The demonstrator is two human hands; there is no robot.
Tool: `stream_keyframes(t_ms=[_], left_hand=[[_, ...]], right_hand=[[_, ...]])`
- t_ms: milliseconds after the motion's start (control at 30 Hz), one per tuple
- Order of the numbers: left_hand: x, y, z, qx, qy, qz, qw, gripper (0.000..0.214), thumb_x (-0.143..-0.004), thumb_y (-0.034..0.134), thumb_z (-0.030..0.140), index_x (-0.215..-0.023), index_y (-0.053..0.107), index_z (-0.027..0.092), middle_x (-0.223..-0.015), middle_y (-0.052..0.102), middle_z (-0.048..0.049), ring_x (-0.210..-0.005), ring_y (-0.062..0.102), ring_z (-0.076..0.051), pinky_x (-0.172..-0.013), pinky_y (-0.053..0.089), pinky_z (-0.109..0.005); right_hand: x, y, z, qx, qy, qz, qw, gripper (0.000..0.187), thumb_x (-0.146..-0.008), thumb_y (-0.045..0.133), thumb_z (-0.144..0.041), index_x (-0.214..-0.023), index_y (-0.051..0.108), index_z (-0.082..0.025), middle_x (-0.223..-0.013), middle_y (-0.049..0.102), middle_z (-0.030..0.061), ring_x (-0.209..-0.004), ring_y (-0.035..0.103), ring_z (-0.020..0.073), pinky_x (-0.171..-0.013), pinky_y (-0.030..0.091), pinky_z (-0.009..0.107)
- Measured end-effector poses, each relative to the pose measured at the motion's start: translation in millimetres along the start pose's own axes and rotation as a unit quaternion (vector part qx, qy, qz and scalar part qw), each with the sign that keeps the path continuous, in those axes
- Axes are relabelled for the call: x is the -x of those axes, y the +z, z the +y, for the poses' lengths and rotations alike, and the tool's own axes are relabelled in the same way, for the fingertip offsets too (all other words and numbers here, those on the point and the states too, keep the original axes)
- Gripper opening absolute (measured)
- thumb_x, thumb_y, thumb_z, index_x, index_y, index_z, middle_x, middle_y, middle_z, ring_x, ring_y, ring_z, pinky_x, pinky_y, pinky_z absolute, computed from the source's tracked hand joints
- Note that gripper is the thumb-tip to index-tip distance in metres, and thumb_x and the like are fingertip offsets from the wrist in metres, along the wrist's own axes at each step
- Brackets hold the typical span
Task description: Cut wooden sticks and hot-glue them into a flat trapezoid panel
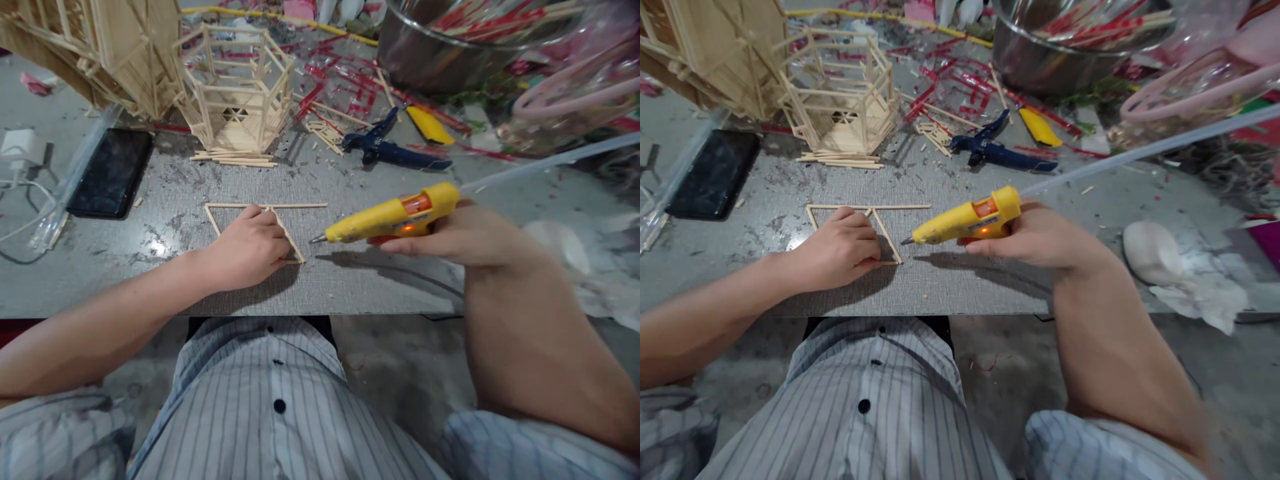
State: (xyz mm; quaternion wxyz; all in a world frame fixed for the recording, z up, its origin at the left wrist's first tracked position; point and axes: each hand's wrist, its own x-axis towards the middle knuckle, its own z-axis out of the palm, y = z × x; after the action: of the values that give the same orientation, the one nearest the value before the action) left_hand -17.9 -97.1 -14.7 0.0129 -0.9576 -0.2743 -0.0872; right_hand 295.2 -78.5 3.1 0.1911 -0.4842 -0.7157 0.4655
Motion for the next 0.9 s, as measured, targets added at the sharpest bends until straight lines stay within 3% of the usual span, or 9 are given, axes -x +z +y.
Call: stream_keyframes(t_ms=[200, 433, 633, 900], left_hand=[[0.9, 2.4, -1.3, 0.011, -0.001, 0.012, 1.000, 0.022, -0.093, 0.064, 0.026, -0.073, 0.069, 0.018, -0.077, 0.072, -0.0032, -0.083, 0.055, -0.018, -0.080, 0.033, -0.035], [1.4, 4.5, -2.1, 0.012, 0.011, 0.024, 1.000, 0.024, -0.093, 0.065, 0.028, -0.072, 0.067, 0.017, -0.073, 0.070, -0.0031, -0.082, 0.055, -0.019, -0.078, 0.032, -0.035], [1.4, 5.3, -2.4, 0.003, 0.007, 0.021, 1.000, 0.028, -0.096, 0.062, 0.030, -0.071, 0.067, 0.018, -0.074, 0.070, -0.0025, -0.082, 0.055, -0.019, -0.079, 0.034, -0.035], [1.4, 6.9, -2.9, 0.010, 0.013, 0.029, 0.999, 0.026, -0.094, 0.065, 0.030, -0.072, 0.068, 0.017, -0.072, 0.070, -0.0032, -0.082, 0.055, -0.019, -0.078, 0.031, -0.035]], right_hand=[[4.8, 13.9, -16.1, 0.016, 0.027, 0.001, 0.999, 0.051, -0.057, 0.084, -0.067, -0.076, 0.071, -0.022, -0.070, 0.068, 0.0023, -0.063, 0.059, 0.0167, -0.060, 0.055, 0.031], [10.6, 19.6, -23.6, 0.046, 0.026, -0.016, 0.999, 0.055, -0.065, 0.078, -0.070, -0.090, 0.078, -0.021, -0.083, 0.075, 0.0050, -0.075, 0.067, 0.0221, -0.075, 0.058, 0.037], [11.8, 19.2, -19.5, 0.122, 0.033, -0.035, 0.991, 0.057, -0.072, 0.067, -0.076, -0.088, 0.079, -0.023, -0.085, 0.076, 0.0053, -0.080, 0.069, 0.0270, -0.079, 0.057, 0.041], [10.6, 17.9, -15.7, 0.139, 0.030, -0.048, 0.989, 0.049, -0.074, 0.065, -0.074, -0.086, 0.079, -0.028, -0.085, 0.075, 0.0037, -0.084, 0.071, 0.0300, -0.080, 0.059, 0.043]])
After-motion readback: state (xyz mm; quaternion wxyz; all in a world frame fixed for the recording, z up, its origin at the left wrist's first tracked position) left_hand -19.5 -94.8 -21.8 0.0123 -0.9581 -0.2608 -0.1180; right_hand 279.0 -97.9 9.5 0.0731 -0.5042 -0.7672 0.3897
